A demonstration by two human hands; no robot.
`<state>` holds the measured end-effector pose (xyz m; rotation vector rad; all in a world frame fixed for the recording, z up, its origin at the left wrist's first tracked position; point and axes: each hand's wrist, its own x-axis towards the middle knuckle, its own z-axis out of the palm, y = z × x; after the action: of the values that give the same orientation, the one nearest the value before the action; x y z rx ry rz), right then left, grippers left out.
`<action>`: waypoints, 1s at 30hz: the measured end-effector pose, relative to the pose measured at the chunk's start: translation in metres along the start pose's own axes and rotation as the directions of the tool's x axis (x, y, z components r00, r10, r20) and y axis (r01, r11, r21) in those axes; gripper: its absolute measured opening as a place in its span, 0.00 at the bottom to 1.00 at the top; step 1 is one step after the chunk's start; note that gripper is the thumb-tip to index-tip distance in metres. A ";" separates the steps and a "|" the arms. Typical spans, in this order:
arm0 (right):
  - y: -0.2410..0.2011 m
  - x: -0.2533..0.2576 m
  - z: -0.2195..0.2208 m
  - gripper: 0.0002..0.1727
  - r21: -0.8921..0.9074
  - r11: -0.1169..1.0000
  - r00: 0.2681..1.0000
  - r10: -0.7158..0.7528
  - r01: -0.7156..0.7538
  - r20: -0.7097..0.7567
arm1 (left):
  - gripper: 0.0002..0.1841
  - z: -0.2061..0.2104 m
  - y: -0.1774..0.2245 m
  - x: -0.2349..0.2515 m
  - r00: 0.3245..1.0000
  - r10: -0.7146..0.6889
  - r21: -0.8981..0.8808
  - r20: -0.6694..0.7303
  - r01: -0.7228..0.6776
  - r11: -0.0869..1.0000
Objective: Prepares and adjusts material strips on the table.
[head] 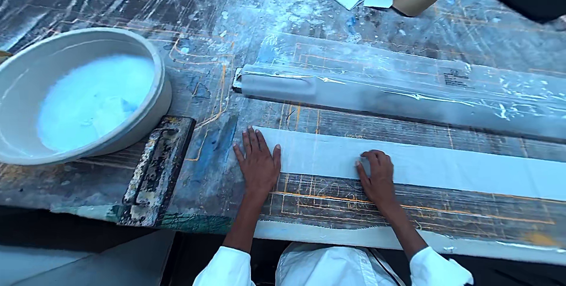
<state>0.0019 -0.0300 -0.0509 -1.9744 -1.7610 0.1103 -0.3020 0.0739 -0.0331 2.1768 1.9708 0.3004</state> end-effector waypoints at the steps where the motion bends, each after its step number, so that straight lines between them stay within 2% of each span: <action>1: -0.014 0.004 0.001 0.24 0.022 1.000 1.000 -0.019 0.019 0.007 | 0.40 0.000 0.015 -0.003 0.997 0.065 -0.040 -0.034 -0.067 0.997; 3: -0.040 0.013 0.008 0.25 0.075 0.993 0.995 -0.092 0.090 0.028 | 0.35 0.004 0.050 -0.009 0.968 0.249 -0.132 -0.028 -0.250 0.959; 5: -0.054 0.018 0.018 0.31 0.073 0.986 0.980 -0.157 0.149 0.118 | 0.34 0.022 0.073 -0.011 0.923 0.384 -0.148 0.039 -0.375 0.915; 8: -0.032 0.020 0.023 0.37 -0.056 0.989 0.964 -0.121 0.137 0.235 | 0.35 0.041 0.075 -0.008 0.918 0.390 -0.081 0.074 -0.385 0.919; 11: 0.027 0.014 -0.005 0.42 -0.190 0.982 0.972 0.063 -0.019 0.227 | 0.37 0.042 0.068 -0.006 0.924 0.379 -0.066 0.058 -0.375 0.925; 13: 0.077 0.005 -0.033 0.43 -0.242 0.956 0.962 0.213 -0.168 0.170 | 0.37 0.043 0.066 -0.007 0.925 0.378 -0.071 0.043 -0.375 0.924; 15: 0.123 -0.002 -0.055 0.44 -0.279 0.901 0.926 0.368 -0.332 0.084 | 0.38 0.044 0.065 -0.007 0.927 0.374 -0.066 0.038 -0.371 0.926; 17: 0.136 0.000 -0.063 0.45 -0.280 0.844 0.873 0.486 -0.457 0.039 | 0.38 0.045 0.065 -0.007 0.929 0.367 -0.047 0.038 -0.366 0.930; 19: 0.101 0.013 -0.051 0.43 -0.247 0.884 0.910 0.414 -0.396 0.022 | 0.37 0.045 0.068 -0.008 0.933 0.360 -0.054 0.028 -0.358 0.932; 21: 0.034 0.026 -0.023 0.42 -0.175 0.968 0.975 0.200 -0.181 0.101 | 0.37 0.042 0.069 -0.011 0.932 0.361 -0.063 0.021 -0.359 0.931; 23: -0.022 0.028 0.006 0.43 -0.096 0.995 0.977 0.014 0.007 0.214 | 0.37 0.033 0.067 -0.015 0.926 0.375 -0.091 0.049 -0.370 0.925; 24: -0.035 0.025 0.017 0.43 -0.073 0.995 0.971 -0.044 0.063 0.236 | 0.36 0.026 0.064 -0.016 0.920 0.387 -0.134 0.058 -0.377 0.916; 27: -0.027 0.014 0.026 0.41 -0.080 0.990 0.965 -0.097 0.120 0.243 | 0.24 -0.010 0.043 -0.015 0.944 0.329 -0.282 0.005 -0.315 0.906; 28: -0.019 0.011 0.024 0.40 -0.085 0.989 0.965 -0.097 0.121 0.245 | 0.19 -0.026 0.032 -0.011 0.958 0.286 -0.297 0.006 -0.271 0.916; 30: -0.011 0.004 0.019 0.41 -0.095 0.989 0.961 -0.082 0.110 0.264 | 0.15 -0.049 0.012 -0.001 0.985 0.166 -0.291 0.038 -0.147 0.945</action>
<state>-0.0145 -0.0201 -0.0620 -2.0209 -2.0653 0.2557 -0.3037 0.0721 0.0176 2.1267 1.6087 0.5021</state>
